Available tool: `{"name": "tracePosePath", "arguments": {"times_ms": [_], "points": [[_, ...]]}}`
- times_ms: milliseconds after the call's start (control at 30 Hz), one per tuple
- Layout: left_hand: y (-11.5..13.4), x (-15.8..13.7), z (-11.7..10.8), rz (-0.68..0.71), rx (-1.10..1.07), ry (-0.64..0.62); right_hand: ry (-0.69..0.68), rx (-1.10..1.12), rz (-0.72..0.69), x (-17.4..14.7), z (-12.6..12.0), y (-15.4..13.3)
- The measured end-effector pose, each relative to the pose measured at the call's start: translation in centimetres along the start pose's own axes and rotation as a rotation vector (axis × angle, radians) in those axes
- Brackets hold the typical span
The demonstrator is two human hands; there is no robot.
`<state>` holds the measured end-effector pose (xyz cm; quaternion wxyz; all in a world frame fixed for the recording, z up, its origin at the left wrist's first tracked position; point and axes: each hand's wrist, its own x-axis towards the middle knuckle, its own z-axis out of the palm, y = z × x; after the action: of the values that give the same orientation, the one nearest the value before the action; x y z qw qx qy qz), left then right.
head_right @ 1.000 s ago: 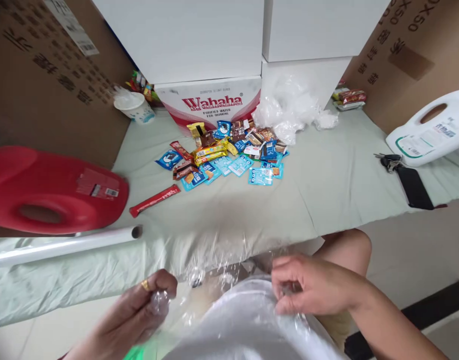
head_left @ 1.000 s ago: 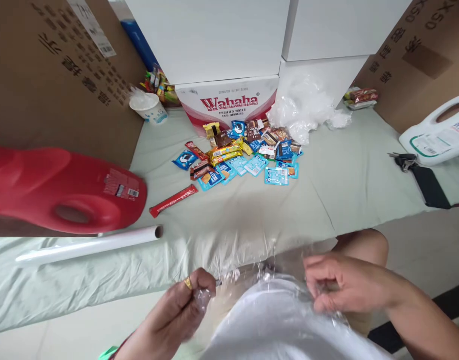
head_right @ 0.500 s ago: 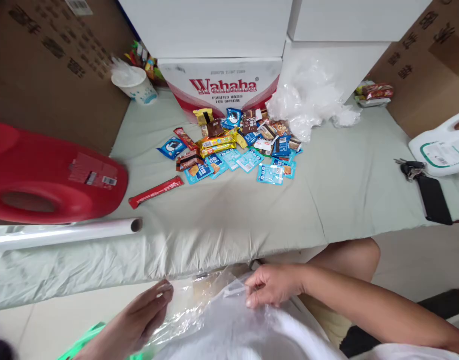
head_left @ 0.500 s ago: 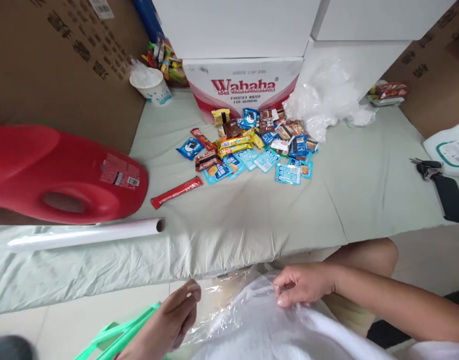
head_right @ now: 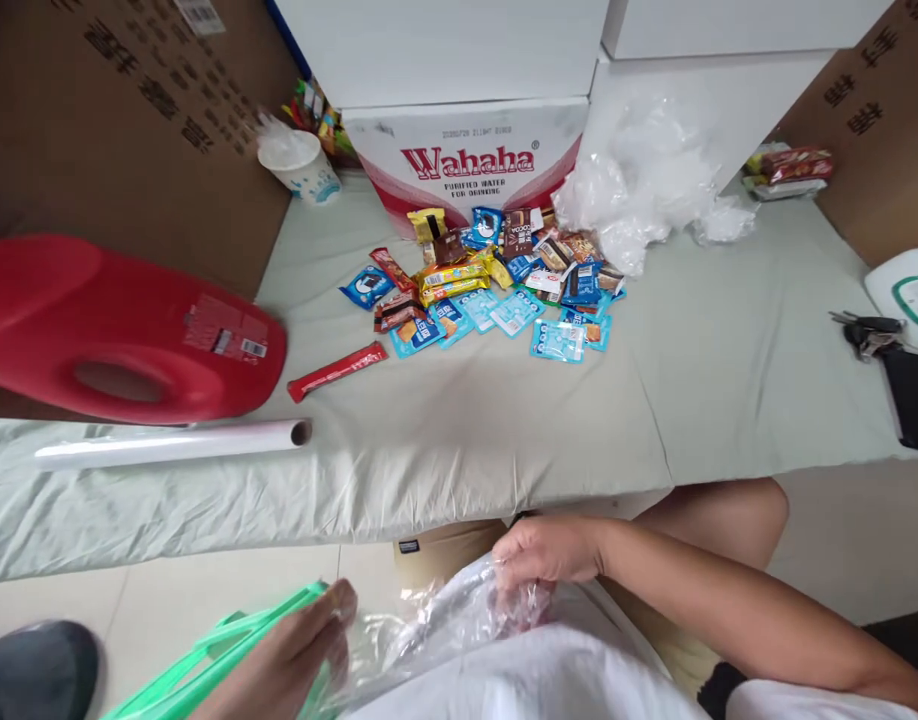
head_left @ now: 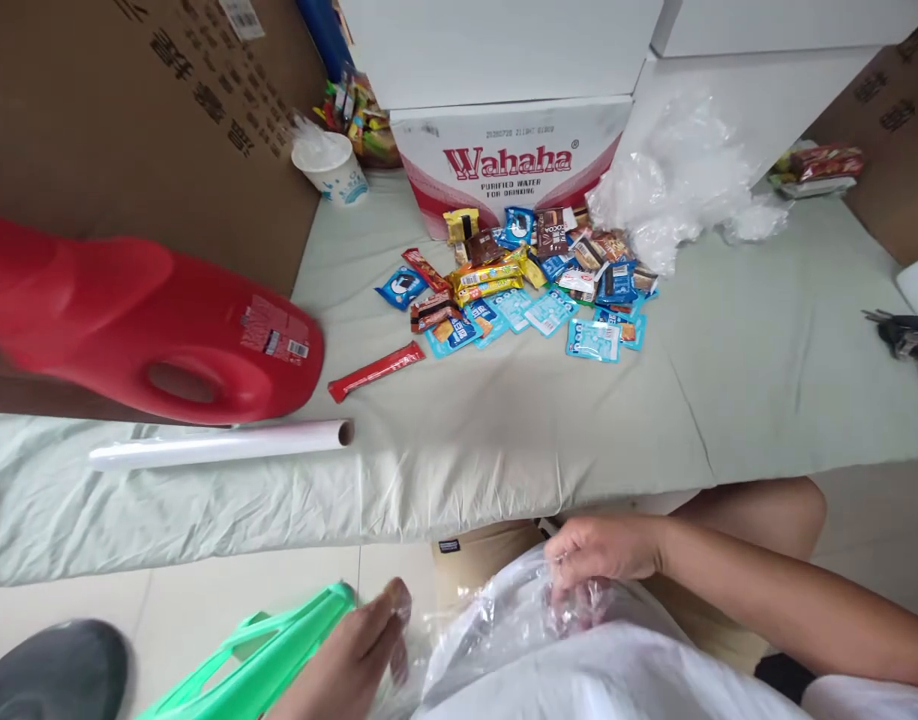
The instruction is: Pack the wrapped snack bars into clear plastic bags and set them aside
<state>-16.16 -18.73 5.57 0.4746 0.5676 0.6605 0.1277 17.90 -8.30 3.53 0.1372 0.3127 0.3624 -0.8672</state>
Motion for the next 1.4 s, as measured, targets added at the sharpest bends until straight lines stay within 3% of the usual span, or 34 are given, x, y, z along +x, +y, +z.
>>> {"name": "tracePosePath", "arguments": {"times_ms": [100, 233, 333, 533, 733, 833, 900, 967, 1067, 1233, 1333, 1400], "points": [[2.5, 4.3, -0.8, 0.011, 0.119, 0.018, 0.187, -0.225, -0.17, -2.2, -2.3, -1.7], [5.8, 11.6, -1.2, 0.16, 0.37, 0.277, 0.79, -0.747, -0.368, -5.6, -6.9, -4.8], [7.3, 16.5, -0.5, 0.229, 0.476, 0.416, 1.114, -0.884, -0.336, -6.6, -9.9, -6.2], [8.8, 23.0, 1.0, 0.283, 0.49, 0.537, 1.302, -0.83, -0.224, -5.4, -13.3, -7.4], [10.4, 26.1, 1.1, 0.308, 0.375, 0.722, 1.443, -0.738, -0.321, -4.2, -14.7, -9.1], [10.4, 26.8, 1.1, 0.37, 0.328, 0.797, 1.29, -0.59, -0.454, -4.4, -15.2, -9.8], [10.0, 27.1, 1.0, 0.387, 0.332, 0.786, 1.117, -0.462, -0.52, -4.9, -15.7, -9.9], [9.8, 27.4, 0.9, 0.368, 0.349, 0.746, 1.066, -0.361, -0.543, -5.2, -16.3, -9.8], [9.7, 27.7, 1.0, 0.345, 0.395, 0.737, 1.256, -0.378, -0.501, -5.2, -17.2, -9.3], [10.3, 27.5, 1.5, 0.459, 0.594, 0.718, 1.663, -0.725, -0.318, -4.2, -18.0, -9.4], [10.4, 27.3, 1.6, 0.556, 0.633, 0.629, 1.828, -0.92, -0.344, -4.4, -16.8, -10.0], [10.3, 27.4, 1.6, 0.567, 0.624, 0.594, 1.898, -0.979, -0.424, -5.0, -14.8, -10.1]]}}
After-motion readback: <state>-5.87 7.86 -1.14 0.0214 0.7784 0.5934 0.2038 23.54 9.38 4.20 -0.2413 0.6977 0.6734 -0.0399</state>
